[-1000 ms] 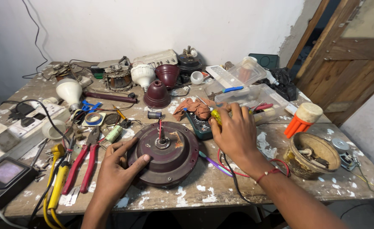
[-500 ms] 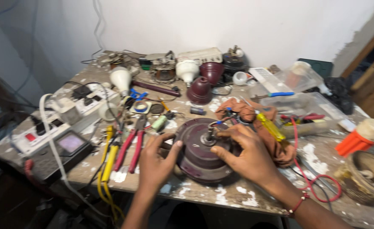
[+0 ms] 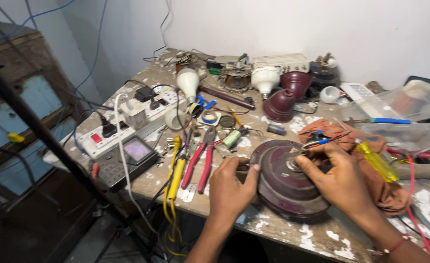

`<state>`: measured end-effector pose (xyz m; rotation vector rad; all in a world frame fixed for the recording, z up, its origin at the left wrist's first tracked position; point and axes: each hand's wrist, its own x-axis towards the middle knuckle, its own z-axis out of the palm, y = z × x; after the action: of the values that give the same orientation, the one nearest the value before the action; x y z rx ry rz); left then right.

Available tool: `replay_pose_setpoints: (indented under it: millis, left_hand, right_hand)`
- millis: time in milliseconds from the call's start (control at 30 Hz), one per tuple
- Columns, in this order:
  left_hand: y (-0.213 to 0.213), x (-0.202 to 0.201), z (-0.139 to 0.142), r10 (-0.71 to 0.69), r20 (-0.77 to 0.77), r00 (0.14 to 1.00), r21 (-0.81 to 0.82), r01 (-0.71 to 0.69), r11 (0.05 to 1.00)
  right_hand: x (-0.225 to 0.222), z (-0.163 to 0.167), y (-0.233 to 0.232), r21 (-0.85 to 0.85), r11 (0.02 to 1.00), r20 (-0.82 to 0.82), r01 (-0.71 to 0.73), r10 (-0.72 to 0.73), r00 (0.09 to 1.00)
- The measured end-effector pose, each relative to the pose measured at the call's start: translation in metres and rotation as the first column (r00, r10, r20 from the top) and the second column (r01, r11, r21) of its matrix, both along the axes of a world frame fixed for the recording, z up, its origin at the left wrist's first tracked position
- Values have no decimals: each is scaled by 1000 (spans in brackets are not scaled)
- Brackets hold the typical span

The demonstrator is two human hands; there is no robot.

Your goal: The person works on a ceiling fan motor at a cluttered workbench. They lift the fan's rotor bell housing, set it on the stator winding, position the red and blue lead wires, and use a yellow-handled screwdriver to tighten screws on the housing while steadying it with the other hand.

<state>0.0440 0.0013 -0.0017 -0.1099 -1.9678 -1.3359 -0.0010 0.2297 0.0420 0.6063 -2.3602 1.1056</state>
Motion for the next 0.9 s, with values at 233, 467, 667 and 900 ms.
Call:
replay_pose_setpoints:
  millis: [233,467,667,900]
  left_hand:
    - [-5,6,6,-97,185,978,165,66,984]
    - [-27,23,19,91,87,992,211,-108,971]
    - [-89,37,27,409,122,904,237,-426,873]
    - [-140,44,23,491,420,763,62,-564,823]
  right_hand:
    - [13,16,-13,108,984,66,141,-148,987]
    - [67,51,-35,624,690,-33,368,-447,894]
    - [90,65,-67,729,651,118,211,-424,898]
    - [65,59,-148,671,734,245,-107,-84,966]
